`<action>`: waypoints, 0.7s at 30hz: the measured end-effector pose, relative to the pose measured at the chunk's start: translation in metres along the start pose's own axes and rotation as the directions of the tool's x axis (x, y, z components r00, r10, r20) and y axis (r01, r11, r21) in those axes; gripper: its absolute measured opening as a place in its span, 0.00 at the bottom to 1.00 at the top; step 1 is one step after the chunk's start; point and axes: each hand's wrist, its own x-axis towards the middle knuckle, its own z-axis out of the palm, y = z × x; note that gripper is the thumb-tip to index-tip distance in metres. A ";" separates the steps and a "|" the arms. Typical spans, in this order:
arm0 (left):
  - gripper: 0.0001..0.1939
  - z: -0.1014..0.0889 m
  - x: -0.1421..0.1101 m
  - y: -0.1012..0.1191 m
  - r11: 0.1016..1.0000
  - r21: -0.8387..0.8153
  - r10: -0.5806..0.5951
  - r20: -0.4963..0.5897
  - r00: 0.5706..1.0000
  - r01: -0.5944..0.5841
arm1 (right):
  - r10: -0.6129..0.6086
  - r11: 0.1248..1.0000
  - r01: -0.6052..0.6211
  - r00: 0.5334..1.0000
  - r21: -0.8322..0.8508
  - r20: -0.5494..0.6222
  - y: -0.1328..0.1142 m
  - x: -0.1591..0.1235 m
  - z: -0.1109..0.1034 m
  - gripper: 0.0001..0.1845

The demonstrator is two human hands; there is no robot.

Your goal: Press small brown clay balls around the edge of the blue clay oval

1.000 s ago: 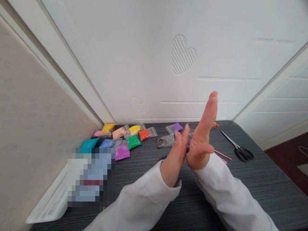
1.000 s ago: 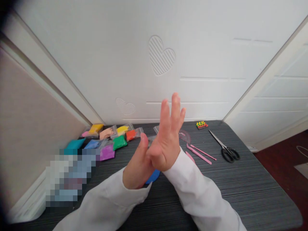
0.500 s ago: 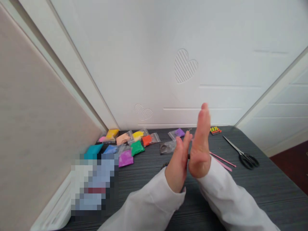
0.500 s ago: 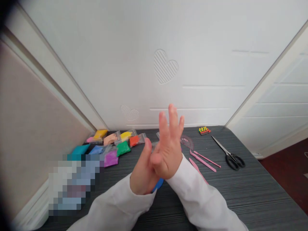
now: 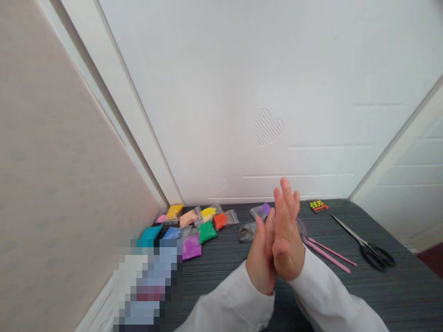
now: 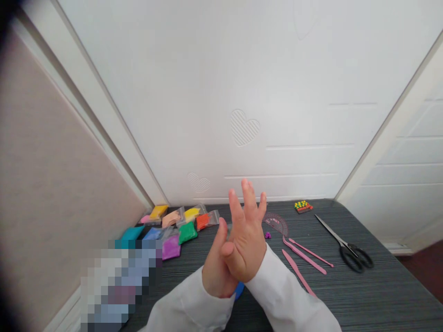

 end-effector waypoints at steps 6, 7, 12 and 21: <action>0.29 -0.003 -0.002 0.015 0.996 -0.086 0.017 -0.005 1.000 -0.017 | -0.023 0.998 0.019 0.998 0.054 0.060 0.006 -0.005 0.007 0.41; 0.29 -0.003 -0.002 0.016 0.997 -0.073 0.026 -0.002 1.000 -0.026 | -0.027 0.998 0.022 0.997 0.061 0.073 0.005 -0.006 0.008 0.41; 0.28 -0.003 -0.003 0.019 0.996 -0.022 0.084 0.028 0.996 -0.084 | -0.036 0.996 0.029 0.995 0.079 0.093 0.000 -0.008 0.009 0.41; 0.26 -0.006 -0.003 0.010 0.985 0.063 0.154 0.082 0.985 -0.159 | -0.037 0.996 0.033 0.999 0.080 0.038 -0.005 -0.008 0.003 0.39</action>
